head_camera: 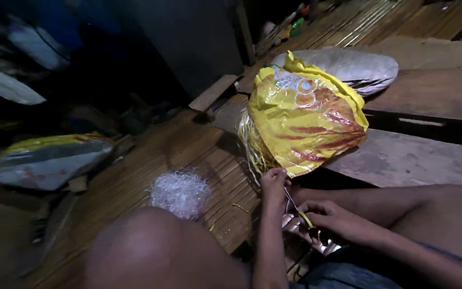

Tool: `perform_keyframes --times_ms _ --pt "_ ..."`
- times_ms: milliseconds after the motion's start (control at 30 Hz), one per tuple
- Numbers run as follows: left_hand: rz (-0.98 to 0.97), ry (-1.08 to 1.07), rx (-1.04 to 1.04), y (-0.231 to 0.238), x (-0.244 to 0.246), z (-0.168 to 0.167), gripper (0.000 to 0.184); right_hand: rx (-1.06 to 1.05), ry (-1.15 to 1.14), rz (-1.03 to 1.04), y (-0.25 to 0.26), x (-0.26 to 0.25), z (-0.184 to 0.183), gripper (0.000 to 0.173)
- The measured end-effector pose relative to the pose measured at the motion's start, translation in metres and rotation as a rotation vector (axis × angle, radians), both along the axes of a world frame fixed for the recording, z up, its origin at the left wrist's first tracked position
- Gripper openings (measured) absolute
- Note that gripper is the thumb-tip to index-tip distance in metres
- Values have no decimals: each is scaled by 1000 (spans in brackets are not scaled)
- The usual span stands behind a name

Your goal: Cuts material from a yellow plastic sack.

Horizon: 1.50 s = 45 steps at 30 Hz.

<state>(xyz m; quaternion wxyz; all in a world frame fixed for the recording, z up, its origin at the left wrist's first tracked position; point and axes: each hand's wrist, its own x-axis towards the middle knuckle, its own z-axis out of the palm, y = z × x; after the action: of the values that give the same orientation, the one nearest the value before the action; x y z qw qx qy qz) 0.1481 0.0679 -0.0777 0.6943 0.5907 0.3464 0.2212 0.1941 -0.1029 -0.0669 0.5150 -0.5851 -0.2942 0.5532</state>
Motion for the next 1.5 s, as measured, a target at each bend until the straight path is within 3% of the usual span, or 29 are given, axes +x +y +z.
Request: perform_keyframes --times_ms 167,400,667,1500 --pt "7 -48 20 4 2 1 11 62 149 -111 2 -12 -18 28" --pt "5 -51 11 2 4 4 9 99 148 -331 -11 -15 -22 28" --pt "-16 -41 24 0 2 5 8 167 164 -409 -5 -17 -18 22" --pt "-46 40 31 -4 2 8 9 154 163 -411 -4 -8 -17 20"
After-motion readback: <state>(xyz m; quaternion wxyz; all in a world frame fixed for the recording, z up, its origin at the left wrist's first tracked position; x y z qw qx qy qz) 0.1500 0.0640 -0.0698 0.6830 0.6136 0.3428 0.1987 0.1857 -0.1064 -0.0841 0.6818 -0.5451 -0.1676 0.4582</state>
